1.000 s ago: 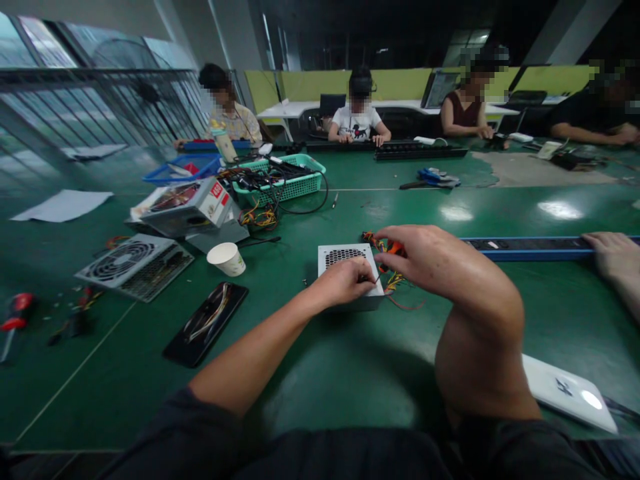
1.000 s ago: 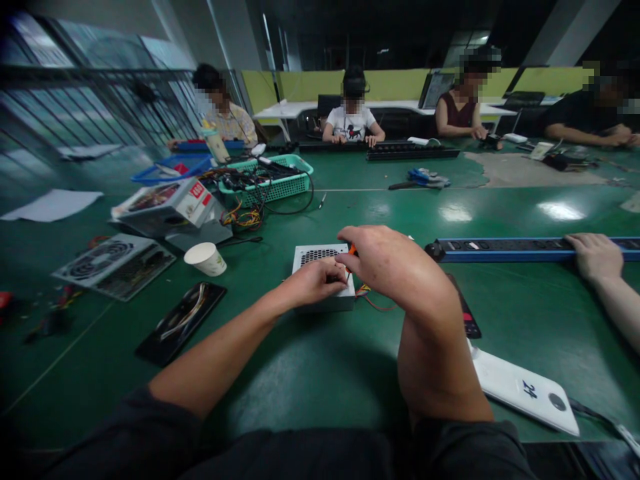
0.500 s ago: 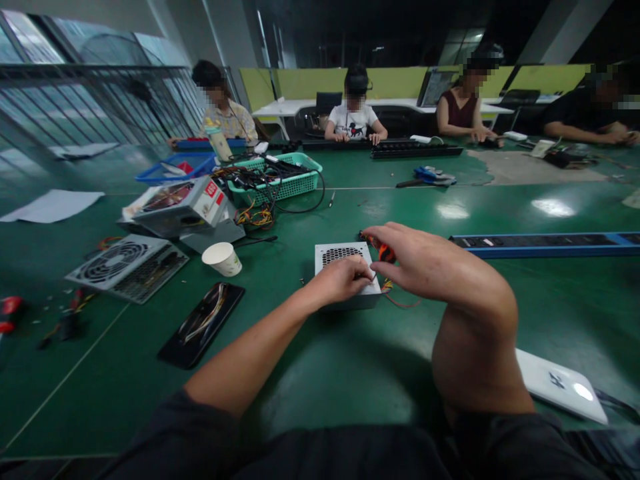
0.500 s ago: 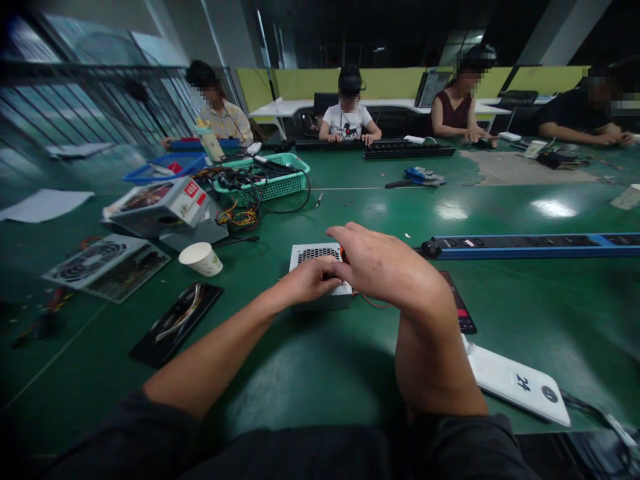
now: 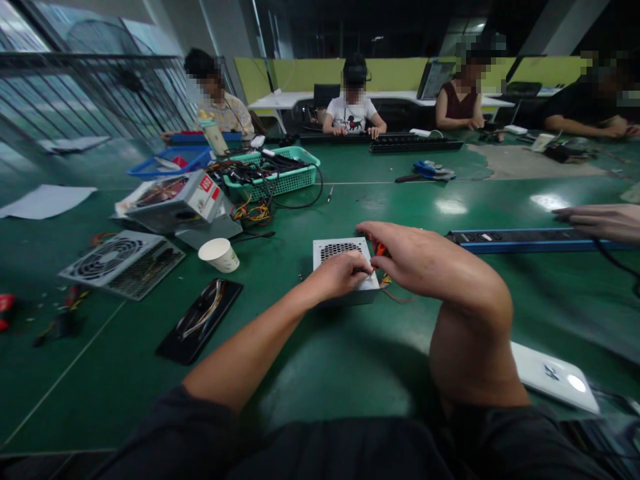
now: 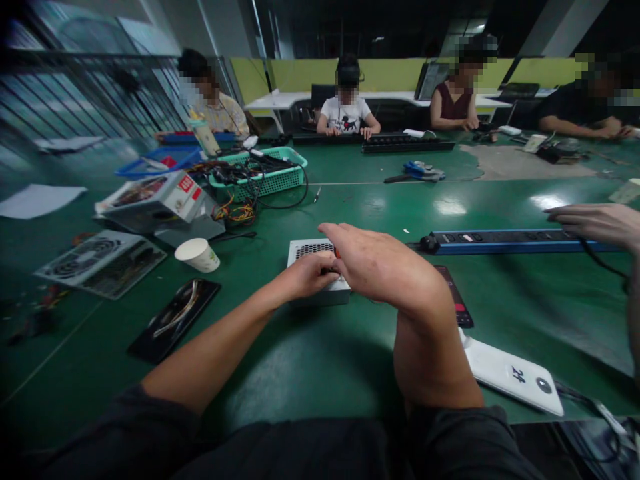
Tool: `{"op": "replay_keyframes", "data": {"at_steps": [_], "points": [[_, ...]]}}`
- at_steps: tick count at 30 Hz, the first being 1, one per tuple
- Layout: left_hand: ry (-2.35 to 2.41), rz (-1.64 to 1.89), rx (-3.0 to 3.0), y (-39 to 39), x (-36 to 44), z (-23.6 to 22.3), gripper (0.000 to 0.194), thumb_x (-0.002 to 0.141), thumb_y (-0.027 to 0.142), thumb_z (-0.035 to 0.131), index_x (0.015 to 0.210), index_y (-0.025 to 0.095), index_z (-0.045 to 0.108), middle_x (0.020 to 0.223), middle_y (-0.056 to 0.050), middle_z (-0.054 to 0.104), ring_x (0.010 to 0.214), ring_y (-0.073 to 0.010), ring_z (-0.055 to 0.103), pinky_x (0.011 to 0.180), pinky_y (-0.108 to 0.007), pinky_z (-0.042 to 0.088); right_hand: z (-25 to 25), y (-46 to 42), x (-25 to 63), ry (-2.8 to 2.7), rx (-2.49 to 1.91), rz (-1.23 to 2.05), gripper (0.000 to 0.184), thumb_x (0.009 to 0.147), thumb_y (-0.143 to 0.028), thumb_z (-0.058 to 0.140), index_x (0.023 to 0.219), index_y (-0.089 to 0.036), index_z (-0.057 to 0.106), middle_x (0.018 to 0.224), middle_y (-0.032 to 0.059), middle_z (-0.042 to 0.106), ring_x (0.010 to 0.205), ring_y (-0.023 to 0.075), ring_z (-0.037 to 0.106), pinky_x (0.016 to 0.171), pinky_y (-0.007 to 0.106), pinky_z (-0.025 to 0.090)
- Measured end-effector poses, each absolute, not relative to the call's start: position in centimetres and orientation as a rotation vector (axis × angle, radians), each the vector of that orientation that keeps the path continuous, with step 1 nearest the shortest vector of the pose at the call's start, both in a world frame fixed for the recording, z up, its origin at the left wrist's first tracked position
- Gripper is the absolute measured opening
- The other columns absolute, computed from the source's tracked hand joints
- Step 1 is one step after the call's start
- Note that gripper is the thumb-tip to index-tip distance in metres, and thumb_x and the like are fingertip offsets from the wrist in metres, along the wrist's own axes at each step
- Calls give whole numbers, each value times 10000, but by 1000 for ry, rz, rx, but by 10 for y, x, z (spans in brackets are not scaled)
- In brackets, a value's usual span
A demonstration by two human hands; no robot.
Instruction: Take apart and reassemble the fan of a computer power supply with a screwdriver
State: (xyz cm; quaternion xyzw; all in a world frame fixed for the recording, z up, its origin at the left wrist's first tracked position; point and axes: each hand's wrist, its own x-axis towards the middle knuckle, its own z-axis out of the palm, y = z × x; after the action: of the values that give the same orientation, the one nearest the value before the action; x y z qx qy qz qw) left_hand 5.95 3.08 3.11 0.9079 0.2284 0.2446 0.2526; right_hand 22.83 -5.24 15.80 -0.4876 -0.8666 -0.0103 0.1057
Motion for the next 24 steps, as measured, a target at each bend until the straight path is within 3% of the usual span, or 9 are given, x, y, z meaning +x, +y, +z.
{"op": "replay_keyframes", "data": {"at_steps": [5, 8, 12, 16, 18, 21, 24], "points": [[635, 662, 2434, 30, 59, 33, 164, 871, 137, 597, 946, 184, 735, 988, -39, 723, 974, -181, 654, 882, -292, 489, 159, -46, 221, -2322, -1862, -284, 382, 950, -487, 511, 1124, -196, 686, 960, 132, 742, 910, 323, 701, 750, 405, 505], [678, 651, 2410, 29, 59, 34, 148, 869, 155, 607, 947, 181, 731, 975, -43, 717, 951, -183, 655, 868, -291, 495, 159, -48, 226, -2394, -1729, -139, 467, 935, -493, 537, 1287, -195, 605, 1111, 135, 706, 967, 294, 683, 791, 384, 507], [643, 651, 2430, 30, 60, 33, 165, 881, 156, 598, 953, 184, 744, 1007, -56, 715, 992, -190, 645, 904, -298, 484, 159, -53, 231, -2560, -1407, 20, 539, 948, -290, 518, 1469, -183, 429, 1350, 137, 611, 1135, 255, 633, 887, 346, 490], [652, 658, 2419, 31, 59, 32, 176, 881, 148, 588, 953, 186, 744, 1015, -51, 721, 996, -191, 652, 887, -297, 485, 159, -49, 221, -2407, -1702, -218, 386, 959, -454, 508, 1215, -203, 651, 1075, 133, 741, 991, 306, 689, 793, 382, 497], [670, 664, 2405, 31, 59, 31, 175, 881, 148, 585, 954, 185, 739, 991, -43, 723, 968, -184, 657, 866, -292, 486, 160, -48, 217, -2317, -1856, -310, 430, 949, -547, 485, 1113, -209, 695, 945, 136, 748, 900, 325, 701, 737, 394, 494], [695, 706, 2408, 31, 59, 30, 133, 872, 157, 590, 903, 161, 719, 909, -45, 706, 877, -177, 650, 807, -287, 487, 161, -51, 220, -2402, -1715, -184, 511, 930, -529, 526, 1319, -202, 585, 1134, 141, 711, 987, 314, 685, 778, 387, 505], [654, 735, 2426, 32, 59, 30, 130, 872, 159, 588, 881, 152, 718, 914, -59, 702, 888, -183, 643, 814, -290, 484, 161, -56, 226, -2545, -1486, -41, 576, 943, -378, 528, 1473, -183, 412, 1325, 149, 617, 1103, 280, 648, 840, 357, 502]]}}
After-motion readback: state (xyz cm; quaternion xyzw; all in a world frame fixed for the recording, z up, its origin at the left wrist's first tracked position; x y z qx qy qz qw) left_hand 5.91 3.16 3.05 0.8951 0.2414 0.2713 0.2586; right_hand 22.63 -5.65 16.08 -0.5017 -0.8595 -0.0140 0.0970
